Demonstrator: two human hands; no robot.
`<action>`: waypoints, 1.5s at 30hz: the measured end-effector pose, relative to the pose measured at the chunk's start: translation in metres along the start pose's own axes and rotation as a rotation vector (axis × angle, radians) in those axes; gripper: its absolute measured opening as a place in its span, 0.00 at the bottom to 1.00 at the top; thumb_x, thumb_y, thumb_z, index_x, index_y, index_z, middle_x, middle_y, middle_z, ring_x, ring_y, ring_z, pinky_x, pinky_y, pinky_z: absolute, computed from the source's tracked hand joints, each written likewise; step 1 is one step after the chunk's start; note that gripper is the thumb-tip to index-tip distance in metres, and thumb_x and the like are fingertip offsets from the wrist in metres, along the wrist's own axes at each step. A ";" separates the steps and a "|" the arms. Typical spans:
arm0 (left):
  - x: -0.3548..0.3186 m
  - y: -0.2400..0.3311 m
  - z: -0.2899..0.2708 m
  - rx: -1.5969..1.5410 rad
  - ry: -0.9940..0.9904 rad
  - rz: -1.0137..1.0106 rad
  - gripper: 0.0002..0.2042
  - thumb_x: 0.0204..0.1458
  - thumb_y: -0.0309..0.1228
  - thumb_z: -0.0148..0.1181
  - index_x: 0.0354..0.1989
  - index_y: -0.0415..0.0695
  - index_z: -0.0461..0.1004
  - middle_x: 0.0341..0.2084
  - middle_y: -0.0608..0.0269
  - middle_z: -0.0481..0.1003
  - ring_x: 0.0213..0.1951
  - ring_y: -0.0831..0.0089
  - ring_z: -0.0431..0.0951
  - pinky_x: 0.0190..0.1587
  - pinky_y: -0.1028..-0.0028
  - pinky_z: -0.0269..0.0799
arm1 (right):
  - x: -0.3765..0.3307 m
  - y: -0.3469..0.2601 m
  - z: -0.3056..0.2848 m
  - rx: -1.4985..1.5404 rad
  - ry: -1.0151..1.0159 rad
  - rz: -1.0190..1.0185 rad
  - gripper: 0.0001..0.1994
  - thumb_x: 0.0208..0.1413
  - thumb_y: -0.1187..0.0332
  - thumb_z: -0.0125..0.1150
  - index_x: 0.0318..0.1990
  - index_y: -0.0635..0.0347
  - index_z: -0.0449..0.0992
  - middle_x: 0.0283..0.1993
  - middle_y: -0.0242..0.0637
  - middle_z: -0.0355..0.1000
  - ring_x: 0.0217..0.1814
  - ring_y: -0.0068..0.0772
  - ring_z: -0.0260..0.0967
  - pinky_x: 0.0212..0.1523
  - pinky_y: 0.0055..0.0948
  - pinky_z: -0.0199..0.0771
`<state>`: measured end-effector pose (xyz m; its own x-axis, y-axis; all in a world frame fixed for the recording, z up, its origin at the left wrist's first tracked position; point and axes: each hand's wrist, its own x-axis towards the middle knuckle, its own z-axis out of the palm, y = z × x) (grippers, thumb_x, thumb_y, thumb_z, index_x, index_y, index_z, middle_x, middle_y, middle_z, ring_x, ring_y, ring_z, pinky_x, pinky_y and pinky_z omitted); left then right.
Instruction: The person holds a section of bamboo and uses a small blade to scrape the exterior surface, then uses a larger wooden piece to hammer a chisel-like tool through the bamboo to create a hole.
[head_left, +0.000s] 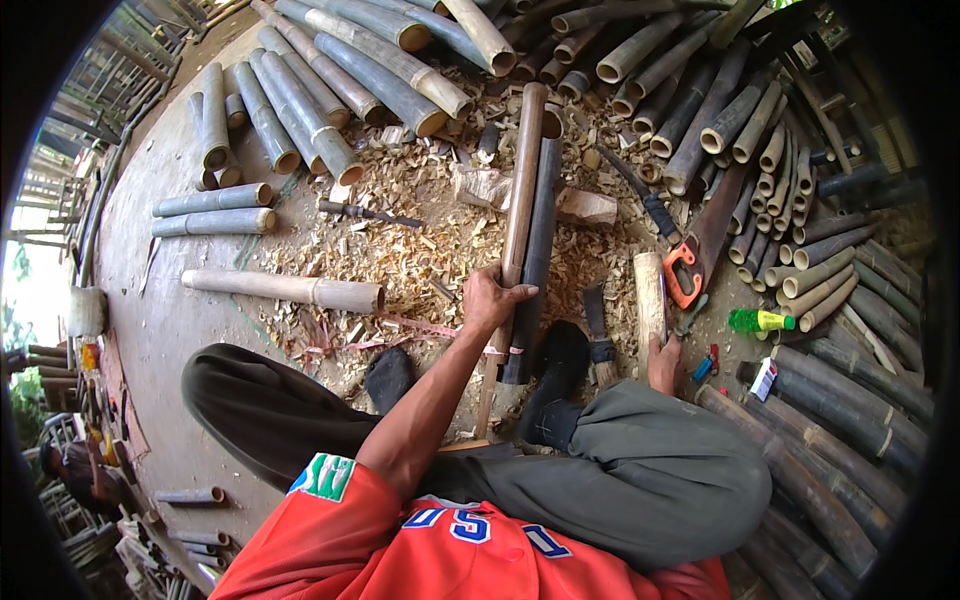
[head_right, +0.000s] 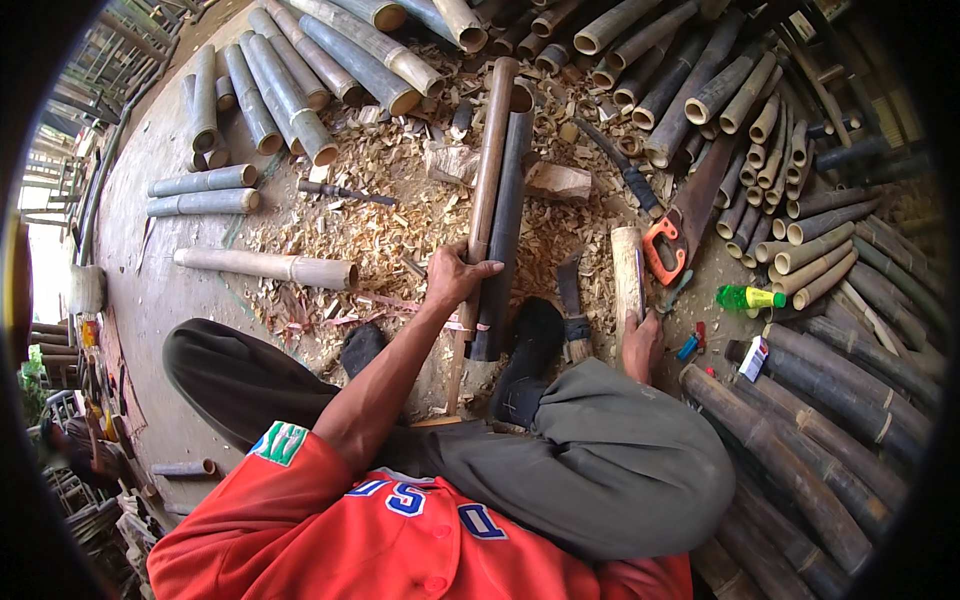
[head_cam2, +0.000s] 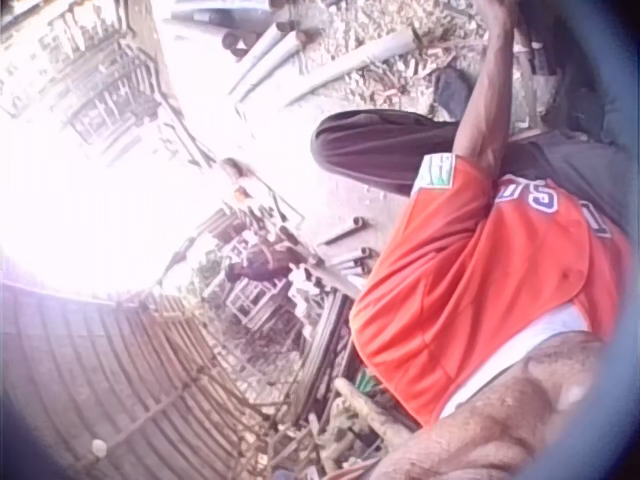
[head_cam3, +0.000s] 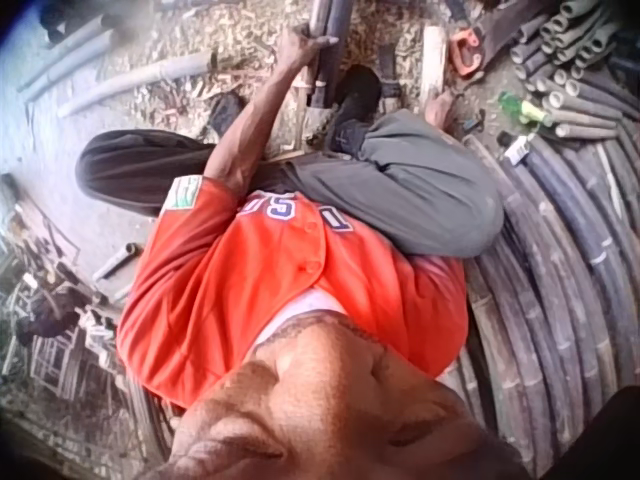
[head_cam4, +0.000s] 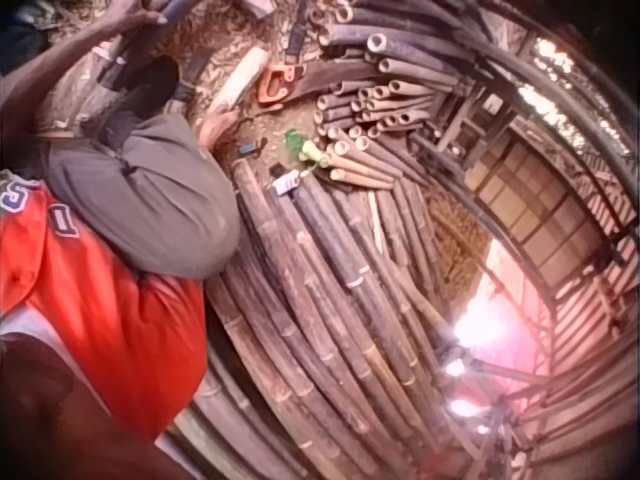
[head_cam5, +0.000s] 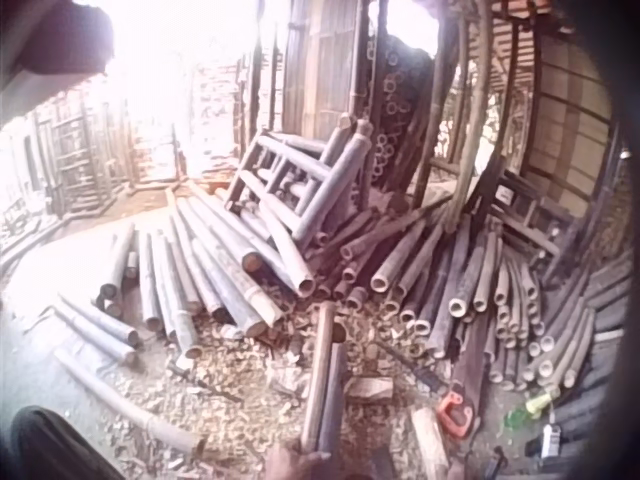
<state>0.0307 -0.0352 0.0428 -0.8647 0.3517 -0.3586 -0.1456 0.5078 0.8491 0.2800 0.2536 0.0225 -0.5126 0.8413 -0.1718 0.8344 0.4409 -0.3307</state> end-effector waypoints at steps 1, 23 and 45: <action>-0.001 0.001 0.001 0.019 0.006 -0.003 0.26 0.41 0.44 0.83 0.43 0.38 0.84 0.28 0.55 0.85 0.30 0.68 0.85 0.39 0.64 0.80 | 0.001 0.004 0.001 0.026 -0.001 -0.003 0.21 0.64 0.56 0.61 0.52 0.68 0.76 0.50 0.61 0.77 0.53 0.67 0.74 0.51 0.58 0.73; 0.013 -0.020 -0.009 -0.363 0.182 -0.071 0.19 0.46 0.29 0.75 0.45 0.32 0.82 0.29 0.59 0.81 0.30 0.76 0.78 0.33 0.71 0.74 | 0.004 0.000 0.012 -0.048 0.051 -0.005 0.21 0.62 0.55 0.62 0.48 0.66 0.77 0.47 0.61 0.77 0.52 0.67 0.74 0.50 0.59 0.73; 0.081 -0.012 -0.239 -0.482 1.022 -0.055 0.22 0.47 0.36 0.79 0.44 0.35 0.79 0.32 0.60 0.79 0.26 0.71 0.76 0.28 0.68 0.74 | -0.006 0.017 -0.006 -0.153 0.144 0.095 0.21 0.62 0.53 0.64 0.50 0.62 0.77 0.49 0.57 0.78 0.54 0.65 0.75 0.52 0.58 0.74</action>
<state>-0.1523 -0.2012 0.0968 -0.8066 -0.5820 -0.1029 -0.1748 0.0687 0.9822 0.2987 0.2580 0.0237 -0.4055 0.9123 -0.0577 0.9040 0.3909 -0.1729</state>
